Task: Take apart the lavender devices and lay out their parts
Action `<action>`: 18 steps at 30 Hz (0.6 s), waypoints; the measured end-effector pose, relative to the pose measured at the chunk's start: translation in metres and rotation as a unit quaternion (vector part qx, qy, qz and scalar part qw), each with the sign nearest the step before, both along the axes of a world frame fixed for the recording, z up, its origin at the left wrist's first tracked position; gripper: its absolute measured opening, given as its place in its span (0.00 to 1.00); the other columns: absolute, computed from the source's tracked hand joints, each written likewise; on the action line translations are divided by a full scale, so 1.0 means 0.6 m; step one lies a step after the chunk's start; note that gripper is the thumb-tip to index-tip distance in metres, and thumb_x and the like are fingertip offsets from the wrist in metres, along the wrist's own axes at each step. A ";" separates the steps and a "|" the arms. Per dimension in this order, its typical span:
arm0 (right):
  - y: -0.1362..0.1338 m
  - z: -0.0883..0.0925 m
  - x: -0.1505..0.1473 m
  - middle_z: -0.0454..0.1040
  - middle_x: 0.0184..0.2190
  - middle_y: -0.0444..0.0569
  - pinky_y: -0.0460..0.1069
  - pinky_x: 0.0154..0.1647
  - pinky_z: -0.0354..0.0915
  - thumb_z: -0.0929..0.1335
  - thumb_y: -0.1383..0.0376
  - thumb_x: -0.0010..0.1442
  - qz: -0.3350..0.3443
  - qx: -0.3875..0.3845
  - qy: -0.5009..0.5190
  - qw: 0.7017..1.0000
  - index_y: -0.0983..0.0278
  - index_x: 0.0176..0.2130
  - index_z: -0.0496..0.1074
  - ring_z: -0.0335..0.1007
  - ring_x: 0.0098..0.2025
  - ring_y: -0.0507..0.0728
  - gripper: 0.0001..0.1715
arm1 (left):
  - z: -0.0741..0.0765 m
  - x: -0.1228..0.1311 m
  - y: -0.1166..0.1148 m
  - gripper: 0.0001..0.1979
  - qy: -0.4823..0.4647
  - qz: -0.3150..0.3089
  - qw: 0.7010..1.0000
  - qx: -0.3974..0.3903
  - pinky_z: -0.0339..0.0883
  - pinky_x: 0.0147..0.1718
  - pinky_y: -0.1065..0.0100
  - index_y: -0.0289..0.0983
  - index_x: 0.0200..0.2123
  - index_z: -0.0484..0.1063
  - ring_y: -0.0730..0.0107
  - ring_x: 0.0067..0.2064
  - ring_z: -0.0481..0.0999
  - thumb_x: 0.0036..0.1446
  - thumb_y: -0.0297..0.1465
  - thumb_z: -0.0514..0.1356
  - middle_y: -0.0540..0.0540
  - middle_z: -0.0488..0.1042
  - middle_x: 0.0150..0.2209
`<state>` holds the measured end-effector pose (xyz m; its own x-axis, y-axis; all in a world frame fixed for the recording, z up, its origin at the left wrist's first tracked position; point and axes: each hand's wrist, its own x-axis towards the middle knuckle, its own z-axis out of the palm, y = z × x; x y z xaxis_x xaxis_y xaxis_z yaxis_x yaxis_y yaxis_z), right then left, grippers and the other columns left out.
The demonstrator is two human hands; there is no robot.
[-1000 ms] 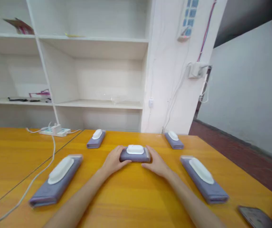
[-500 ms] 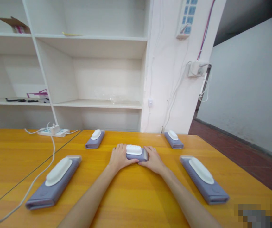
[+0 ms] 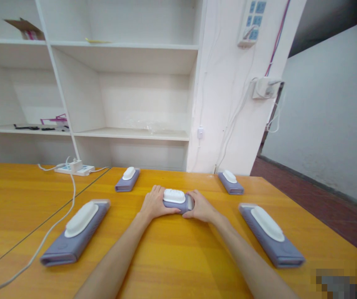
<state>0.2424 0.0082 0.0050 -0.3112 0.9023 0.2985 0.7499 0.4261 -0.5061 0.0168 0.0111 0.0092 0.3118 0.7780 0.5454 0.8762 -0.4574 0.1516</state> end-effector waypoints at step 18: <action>0.001 -0.041 0.017 0.60 0.58 0.57 0.59 0.60 0.50 0.71 0.47 0.45 -0.105 -0.025 0.109 0.988 0.65 0.61 0.55 0.55 0.59 0.64 0.51 | 0.000 -0.015 0.004 0.37 -0.053 0.075 0.996 0.003 0.62 0.41 0.62 0.39 0.42 0.67 0.56 0.45 0.67 0.39 0.63 0.54 0.42 0.69 0.39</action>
